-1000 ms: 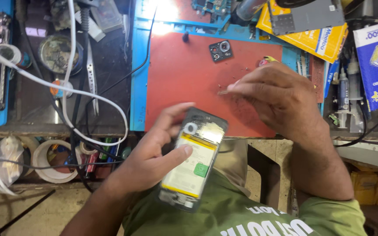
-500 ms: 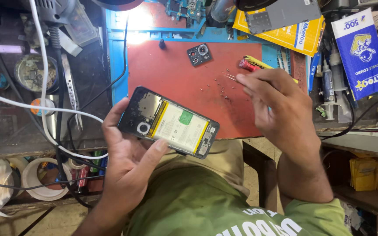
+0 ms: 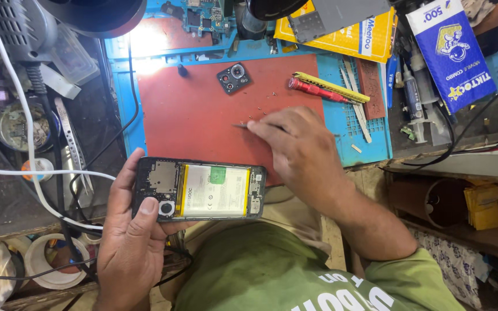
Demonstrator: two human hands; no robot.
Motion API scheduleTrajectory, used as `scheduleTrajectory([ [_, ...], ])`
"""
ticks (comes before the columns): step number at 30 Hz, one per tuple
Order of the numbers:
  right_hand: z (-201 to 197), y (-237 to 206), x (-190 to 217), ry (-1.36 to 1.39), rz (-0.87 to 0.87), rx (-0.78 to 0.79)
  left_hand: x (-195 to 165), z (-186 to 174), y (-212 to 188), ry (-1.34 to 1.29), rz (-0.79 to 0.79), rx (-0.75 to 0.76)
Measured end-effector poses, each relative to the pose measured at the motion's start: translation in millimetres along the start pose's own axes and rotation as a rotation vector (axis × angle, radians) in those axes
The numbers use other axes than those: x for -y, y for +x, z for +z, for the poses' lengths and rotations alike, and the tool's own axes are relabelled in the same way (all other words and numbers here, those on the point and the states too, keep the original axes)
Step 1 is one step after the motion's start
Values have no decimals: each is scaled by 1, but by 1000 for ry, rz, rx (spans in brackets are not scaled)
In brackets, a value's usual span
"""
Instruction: The person uses a screwdriver to remove screws from a disassembled smartphone, then uses a red-handled tool to pry and separate internal components. Screws are placed on the workbench, and the phone is rotated to access different areas.
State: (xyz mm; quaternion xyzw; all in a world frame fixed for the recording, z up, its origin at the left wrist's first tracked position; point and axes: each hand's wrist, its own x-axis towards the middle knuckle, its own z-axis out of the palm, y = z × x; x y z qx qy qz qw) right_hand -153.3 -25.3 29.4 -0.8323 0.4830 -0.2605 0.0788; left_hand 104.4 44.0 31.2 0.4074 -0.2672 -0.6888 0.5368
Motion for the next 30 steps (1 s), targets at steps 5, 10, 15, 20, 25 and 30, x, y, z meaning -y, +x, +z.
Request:
scheduleTrajectory([
  [5,8,16,-12,-23,20,-69,-1,1,0,-22,8,33],
  [10,8,24,-22,-34,3,-120,-2,0,1,-43,-16,66],
  [15,-30,4,-22,44,14,-128,-5,-4,1,16,-37,127],
  [20,-35,-21,-22,68,-34,86,-5,-6,0,195,10,170],
  [25,-17,-7,-36,83,-98,73,-1,-2,1,223,27,143],
  [30,-2,23,-44,107,-114,18,4,1,2,241,27,122],
])
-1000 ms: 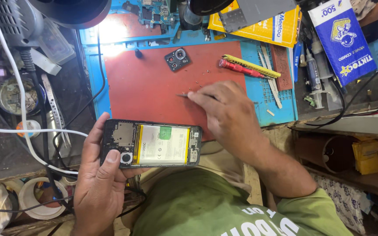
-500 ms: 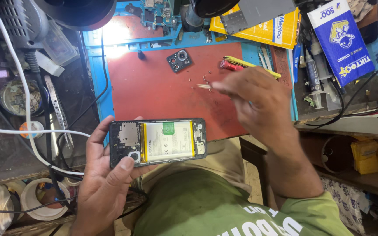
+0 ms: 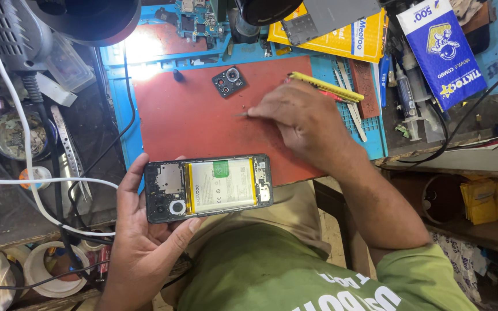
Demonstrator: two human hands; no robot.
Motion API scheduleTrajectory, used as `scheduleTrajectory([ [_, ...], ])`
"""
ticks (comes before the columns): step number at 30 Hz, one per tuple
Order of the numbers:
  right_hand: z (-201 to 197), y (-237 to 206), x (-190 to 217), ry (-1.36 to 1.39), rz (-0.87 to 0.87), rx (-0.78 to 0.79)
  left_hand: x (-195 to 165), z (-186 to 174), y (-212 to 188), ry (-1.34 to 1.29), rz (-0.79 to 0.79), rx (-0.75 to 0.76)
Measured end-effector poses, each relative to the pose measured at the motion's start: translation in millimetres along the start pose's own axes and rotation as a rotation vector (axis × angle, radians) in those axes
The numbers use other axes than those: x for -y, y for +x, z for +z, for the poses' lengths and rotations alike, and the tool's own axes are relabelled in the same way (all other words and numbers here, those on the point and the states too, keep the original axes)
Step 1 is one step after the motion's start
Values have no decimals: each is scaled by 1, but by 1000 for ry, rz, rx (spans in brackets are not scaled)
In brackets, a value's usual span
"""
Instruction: The person uses a screwdriver to remove screws from a disassembled smartphone, then uses a red-handled tool to pry and separate internal components. Screws are placed on the workbench, and the phone is rotated to access different areas.
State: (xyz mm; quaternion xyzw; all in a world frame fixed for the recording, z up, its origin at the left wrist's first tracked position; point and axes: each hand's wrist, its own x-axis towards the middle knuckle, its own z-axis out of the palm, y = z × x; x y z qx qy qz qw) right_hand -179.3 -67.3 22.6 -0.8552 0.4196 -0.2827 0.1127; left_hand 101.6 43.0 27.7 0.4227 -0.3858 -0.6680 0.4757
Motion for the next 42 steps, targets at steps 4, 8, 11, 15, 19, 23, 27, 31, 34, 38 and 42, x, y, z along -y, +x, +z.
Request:
scheduleTrajectory([
  [4,-18,-9,4,25,-6,-71,3,-1,1,-25,-4,2],
  [8,-21,-28,20,16,26,52,4,-3,-1,-21,-19,5],
  [11,-11,-25,23,53,41,70,4,-3,0,0,-4,27],
  [15,2,-4,12,10,-27,33,3,4,1,-28,-9,25],
  [19,5,10,4,27,3,30,7,15,3,-23,-16,22],
  [23,-6,8,14,8,-9,-86,13,17,7,-88,-12,83],
  [27,-23,-2,40,-97,17,-153,13,9,12,-324,4,184],
  [31,-27,-26,74,72,149,105,14,3,16,-587,-51,214],
  [34,-17,-33,80,71,-104,158,16,3,17,-594,-79,197],
  [38,-11,-31,82,17,-167,159,18,2,16,-568,-92,185],
  [42,-10,-27,84,4,-168,163,18,1,17,-572,-94,190],
])
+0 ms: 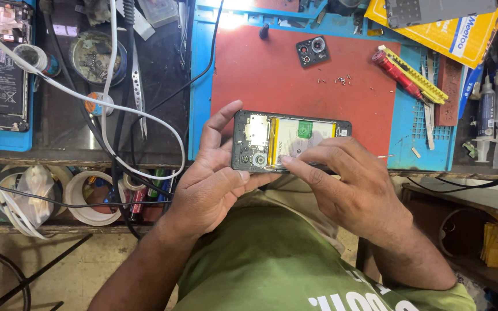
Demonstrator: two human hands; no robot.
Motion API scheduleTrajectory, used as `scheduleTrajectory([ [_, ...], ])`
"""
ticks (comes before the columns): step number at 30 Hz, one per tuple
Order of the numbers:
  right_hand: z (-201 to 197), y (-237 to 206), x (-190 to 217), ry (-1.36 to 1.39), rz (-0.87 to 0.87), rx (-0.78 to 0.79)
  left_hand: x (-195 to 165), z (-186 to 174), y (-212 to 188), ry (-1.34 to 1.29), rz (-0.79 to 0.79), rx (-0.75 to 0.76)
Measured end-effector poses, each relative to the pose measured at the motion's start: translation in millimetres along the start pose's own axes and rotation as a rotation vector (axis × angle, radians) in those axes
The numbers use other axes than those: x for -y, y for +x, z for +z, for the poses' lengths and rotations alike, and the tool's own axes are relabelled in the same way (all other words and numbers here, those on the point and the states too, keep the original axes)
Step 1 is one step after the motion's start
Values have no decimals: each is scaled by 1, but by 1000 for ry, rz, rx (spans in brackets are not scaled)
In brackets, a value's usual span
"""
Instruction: The person uses a screwdriver to remove screws from a disassembled smartphone, then uses a red-handled tool to pry and separate internal components. Screws are placed on the workbench, and the phone is rotated to access different areas.
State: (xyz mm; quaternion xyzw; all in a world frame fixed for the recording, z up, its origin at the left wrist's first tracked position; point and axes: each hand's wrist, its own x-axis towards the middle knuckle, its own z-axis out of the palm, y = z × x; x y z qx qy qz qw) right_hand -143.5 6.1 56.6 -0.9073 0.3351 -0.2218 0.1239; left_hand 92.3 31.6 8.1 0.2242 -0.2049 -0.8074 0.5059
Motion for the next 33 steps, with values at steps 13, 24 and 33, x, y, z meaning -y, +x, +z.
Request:
scheduleTrajectory([
  [13,-3,2,6,-27,-14,62,-1,1,1,-8,-1,0],
  [24,12,-7,4,93,54,-106,-1,5,1,-10,4,-17],
  [33,3,-12,-52,-285,330,-230,-4,9,1,30,-8,-82],
])
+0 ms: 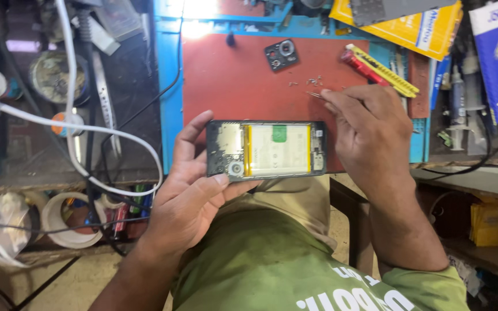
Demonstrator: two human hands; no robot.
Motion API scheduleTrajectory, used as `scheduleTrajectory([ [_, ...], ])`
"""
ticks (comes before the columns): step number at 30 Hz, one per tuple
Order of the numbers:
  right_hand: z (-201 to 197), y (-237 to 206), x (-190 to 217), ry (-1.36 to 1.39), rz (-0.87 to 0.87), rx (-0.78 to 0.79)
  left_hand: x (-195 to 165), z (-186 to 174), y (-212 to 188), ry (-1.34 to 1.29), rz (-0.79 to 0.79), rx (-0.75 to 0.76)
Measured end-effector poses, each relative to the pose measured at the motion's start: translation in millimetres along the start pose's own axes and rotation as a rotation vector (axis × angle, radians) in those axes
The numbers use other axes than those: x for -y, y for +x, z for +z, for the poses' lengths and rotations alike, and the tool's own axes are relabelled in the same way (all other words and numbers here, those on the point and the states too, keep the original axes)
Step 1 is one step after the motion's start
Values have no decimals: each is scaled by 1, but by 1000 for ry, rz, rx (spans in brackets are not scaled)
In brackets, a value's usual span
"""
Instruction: The person uses a screwdriver to remove screws from a disassembled smartphone, then uses a red-handled tool to pry and separate internal components. Screws are placed on the workbench, and the phone is rotated to access different areas.
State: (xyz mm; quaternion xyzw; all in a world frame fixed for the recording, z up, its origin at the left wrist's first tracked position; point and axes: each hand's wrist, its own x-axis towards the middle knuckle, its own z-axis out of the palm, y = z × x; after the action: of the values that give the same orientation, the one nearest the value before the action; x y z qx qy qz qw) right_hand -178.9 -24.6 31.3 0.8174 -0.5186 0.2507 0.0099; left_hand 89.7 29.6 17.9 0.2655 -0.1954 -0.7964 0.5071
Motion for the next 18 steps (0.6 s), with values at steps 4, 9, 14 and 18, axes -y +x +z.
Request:
scheduleTrajectory([
  [4,-1,1,-4,0,17,24,0,1,1,29,-8,-21],
  [9,-14,2,21,146,89,56,1,0,1,3,-9,-12],
  [14,-16,0,46,320,-131,197,4,-2,0,-26,-2,7],
  [18,-11,4,52,304,-205,196,4,-4,0,-29,3,28],
])
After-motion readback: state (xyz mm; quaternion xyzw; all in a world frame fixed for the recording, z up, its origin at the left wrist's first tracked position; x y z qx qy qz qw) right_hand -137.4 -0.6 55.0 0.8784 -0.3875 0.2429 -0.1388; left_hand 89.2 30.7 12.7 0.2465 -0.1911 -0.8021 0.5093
